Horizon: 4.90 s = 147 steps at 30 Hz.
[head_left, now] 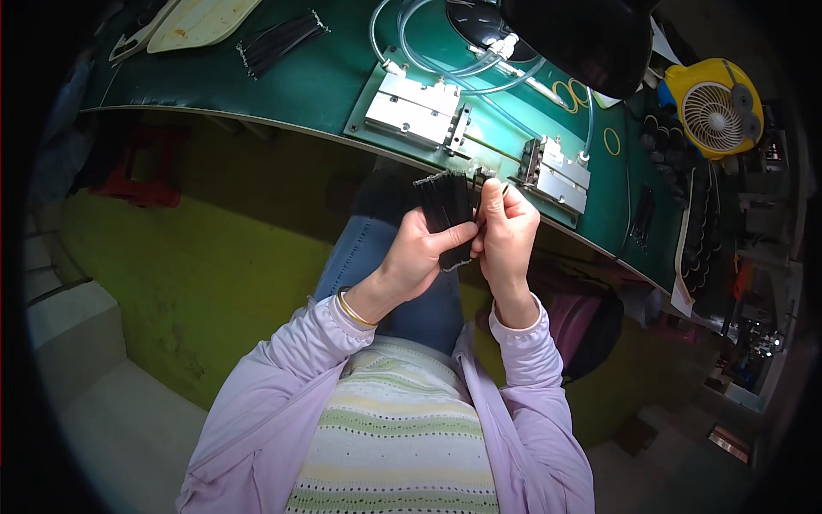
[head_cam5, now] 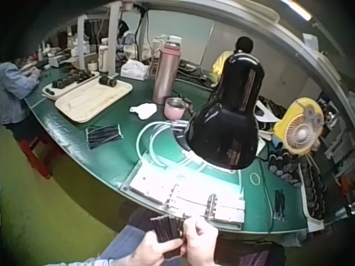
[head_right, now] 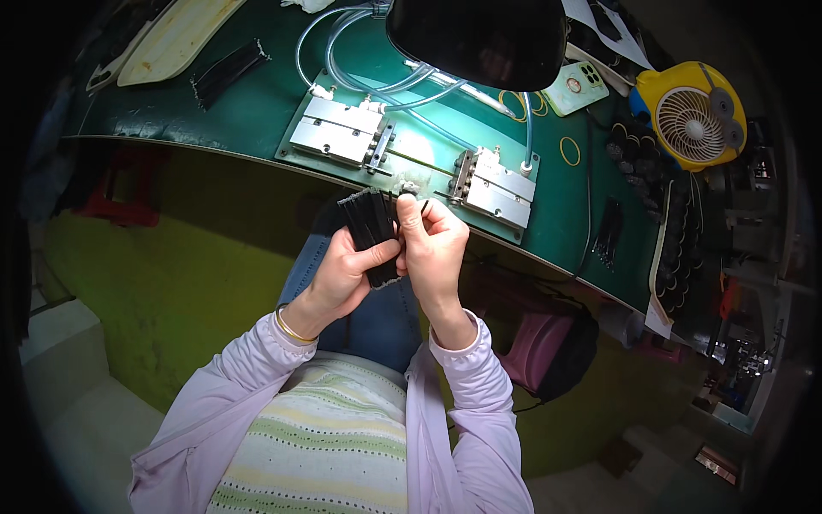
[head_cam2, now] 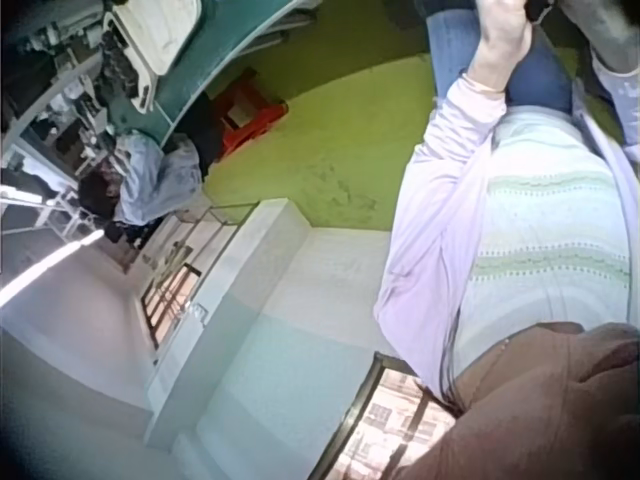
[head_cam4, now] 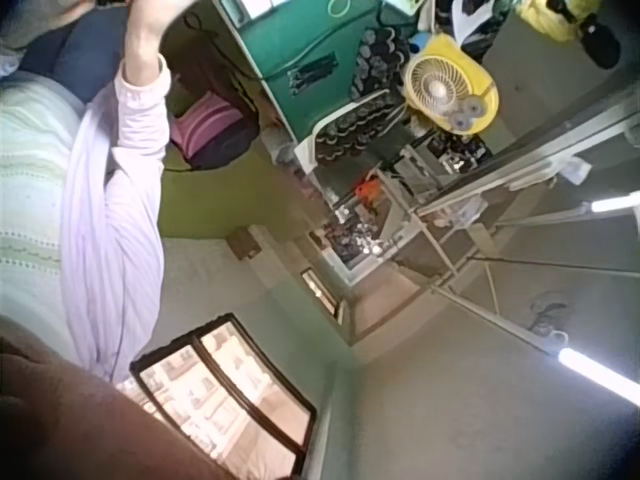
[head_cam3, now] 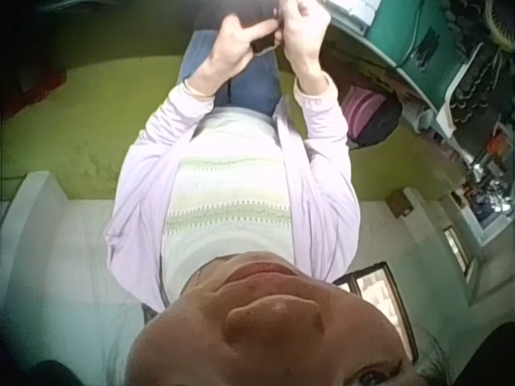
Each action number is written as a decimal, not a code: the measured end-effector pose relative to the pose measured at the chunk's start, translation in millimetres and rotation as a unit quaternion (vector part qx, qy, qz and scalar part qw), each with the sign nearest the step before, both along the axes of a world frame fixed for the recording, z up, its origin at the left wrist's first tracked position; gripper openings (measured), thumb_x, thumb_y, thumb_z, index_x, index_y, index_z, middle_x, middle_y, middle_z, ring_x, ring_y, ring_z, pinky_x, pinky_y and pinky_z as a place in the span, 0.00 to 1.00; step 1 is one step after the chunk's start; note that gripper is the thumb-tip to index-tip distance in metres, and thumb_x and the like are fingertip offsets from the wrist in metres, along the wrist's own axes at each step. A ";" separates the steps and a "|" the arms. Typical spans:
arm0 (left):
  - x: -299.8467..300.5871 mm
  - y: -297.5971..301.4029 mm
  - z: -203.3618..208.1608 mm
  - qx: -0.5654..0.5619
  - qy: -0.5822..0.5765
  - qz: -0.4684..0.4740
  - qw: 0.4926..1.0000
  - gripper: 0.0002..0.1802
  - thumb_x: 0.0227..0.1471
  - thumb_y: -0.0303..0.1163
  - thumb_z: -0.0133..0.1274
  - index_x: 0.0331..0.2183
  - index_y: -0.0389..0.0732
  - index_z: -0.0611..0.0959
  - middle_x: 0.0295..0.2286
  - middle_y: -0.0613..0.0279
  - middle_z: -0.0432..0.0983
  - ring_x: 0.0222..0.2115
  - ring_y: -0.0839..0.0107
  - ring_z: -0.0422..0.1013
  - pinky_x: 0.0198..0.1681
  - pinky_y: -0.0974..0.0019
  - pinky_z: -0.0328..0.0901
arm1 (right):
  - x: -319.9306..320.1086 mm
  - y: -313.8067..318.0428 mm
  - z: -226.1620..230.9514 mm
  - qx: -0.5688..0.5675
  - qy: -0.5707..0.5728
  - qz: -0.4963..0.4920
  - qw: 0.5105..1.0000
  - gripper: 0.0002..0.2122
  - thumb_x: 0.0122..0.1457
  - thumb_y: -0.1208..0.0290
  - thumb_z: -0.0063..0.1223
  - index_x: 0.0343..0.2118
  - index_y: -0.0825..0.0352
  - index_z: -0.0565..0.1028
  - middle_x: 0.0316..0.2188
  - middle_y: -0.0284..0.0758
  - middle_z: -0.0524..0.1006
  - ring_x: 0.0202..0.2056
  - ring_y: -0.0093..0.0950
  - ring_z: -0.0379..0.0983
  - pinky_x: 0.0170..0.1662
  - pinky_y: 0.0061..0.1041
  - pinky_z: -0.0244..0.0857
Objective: Assembling and inspecting small electronic components, likely parts of a mobile phone, on a factory production line.
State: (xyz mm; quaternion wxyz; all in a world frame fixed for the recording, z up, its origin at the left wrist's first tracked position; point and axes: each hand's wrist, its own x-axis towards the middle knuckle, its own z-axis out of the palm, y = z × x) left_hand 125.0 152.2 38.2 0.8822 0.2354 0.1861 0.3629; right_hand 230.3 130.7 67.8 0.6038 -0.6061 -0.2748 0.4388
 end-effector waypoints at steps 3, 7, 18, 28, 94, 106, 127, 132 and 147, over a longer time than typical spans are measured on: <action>-3.9 -2.4 -0.9 0.014 0.013 -0.001 1.000 0.07 0.44 0.20 0.49 0.32 0.34 0.73 0.25 0.63 0.71 0.23 0.77 0.68 0.27 0.75 0.64 | -6.4 -1.8 5.6 0.030 -0.009 -0.006 0.999 0.10 0.54 0.70 0.46 0.24 0.72 0.72 0.10 0.27 0.65 0.07 0.12 0.56 0.08 0.11 0.48; -4.3 -3.6 -0.5 0.003 0.014 0.008 1.000 0.07 0.44 0.20 0.49 0.31 0.35 0.74 0.25 0.63 0.71 0.22 0.77 0.68 0.27 0.75 0.64 | -6.4 -3.0 2.4 0.033 -0.032 -0.005 0.999 0.09 0.54 0.71 0.46 0.25 0.72 0.73 0.11 0.28 0.66 0.07 0.12 0.57 0.08 0.11 0.49; -1.9 0.5 -5.1 -0.009 0.016 0.001 1.000 0.08 0.44 0.20 0.49 0.32 0.35 0.73 0.25 0.64 0.71 0.23 0.77 0.69 0.27 0.75 0.65 | -3.2 0.7 -4.8 0.026 0.020 -0.037 0.999 0.09 0.54 0.71 0.45 0.25 0.72 0.73 0.11 0.28 0.66 0.07 0.12 0.56 0.08 0.11 0.49; 1.4 1.6 3.5 -0.025 0.018 0.001 1.000 0.08 0.43 0.21 0.50 0.31 0.35 0.73 0.23 0.63 0.71 0.23 0.76 0.68 0.28 0.74 0.65 | 0.2 1.5 -4.8 0.023 0.017 -0.032 0.999 0.09 0.53 0.70 0.47 0.23 0.72 0.72 0.10 0.28 0.66 0.06 0.12 0.55 0.08 0.11 0.47; 2.9 2.2 1.3 -0.036 0.035 0.009 0.999 0.10 0.42 0.19 0.51 0.33 0.36 0.74 0.26 0.65 0.71 0.23 0.77 0.69 0.25 0.75 0.65 | 0.6 4.0 -9.2 0.019 0.018 -0.033 0.999 0.10 0.53 0.69 0.47 0.21 0.70 0.73 0.10 0.25 0.64 0.07 0.12 0.55 0.07 0.11 0.47; -3.6 1.9 4.4 -0.039 0.027 0.004 0.999 0.09 0.43 0.19 0.50 0.32 0.36 0.74 0.25 0.64 0.71 0.22 0.76 0.69 0.24 0.75 0.65 | -6.8 0.0 3.0 0.020 -0.032 -0.011 0.999 0.10 0.54 0.68 0.46 0.23 0.71 0.73 0.10 0.27 0.66 0.07 0.12 0.55 0.08 0.11 0.49; 2.0 0.7 -0.1 -0.048 0.034 0.010 0.998 0.13 0.43 0.19 0.50 0.35 0.36 0.73 0.27 0.63 0.72 0.23 0.76 0.69 0.25 0.75 0.66 | -0.1 2.4 -5.4 0.001 -0.008 -0.036 0.999 0.11 0.54 0.69 0.47 0.21 0.72 0.73 0.09 0.27 0.66 0.06 0.12 0.55 0.07 0.12 0.47; 13.3 7.3 -0.9 -0.039 0.039 0.012 0.998 0.12 0.43 0.19 0.49 0.35 0.36 0.73 0.26 0.64 0.71 0.23 0.76 0.69 0.25 0.75 0.65 | 8.6 10.7 -5.8 0.019 -0.021 -0.051 0.998 0.12 0.53 0.69 0.47 0.19 0.71 0.72 0.08 0.27 0.65 0.06 0.12 0.55 0.07 0.12 0.47; -22.6 -68.9 16.0 0.003 0.011 0.002 1.000 0.13 0.45 0.25 0.50 0.37 0.38 0.72 0.27 0.65 0.71 0.24 0.75 0.69 0.25 0.72 0.65 | -27.8 -66.9 11.6 0.058 -0.090 -0.035 0.994 0.14 0.55 0.67 0.45 0.18 0.72 0.70 0.09 0.27 0.64 0.08 0.12 0.52 0.10 0.13 0.43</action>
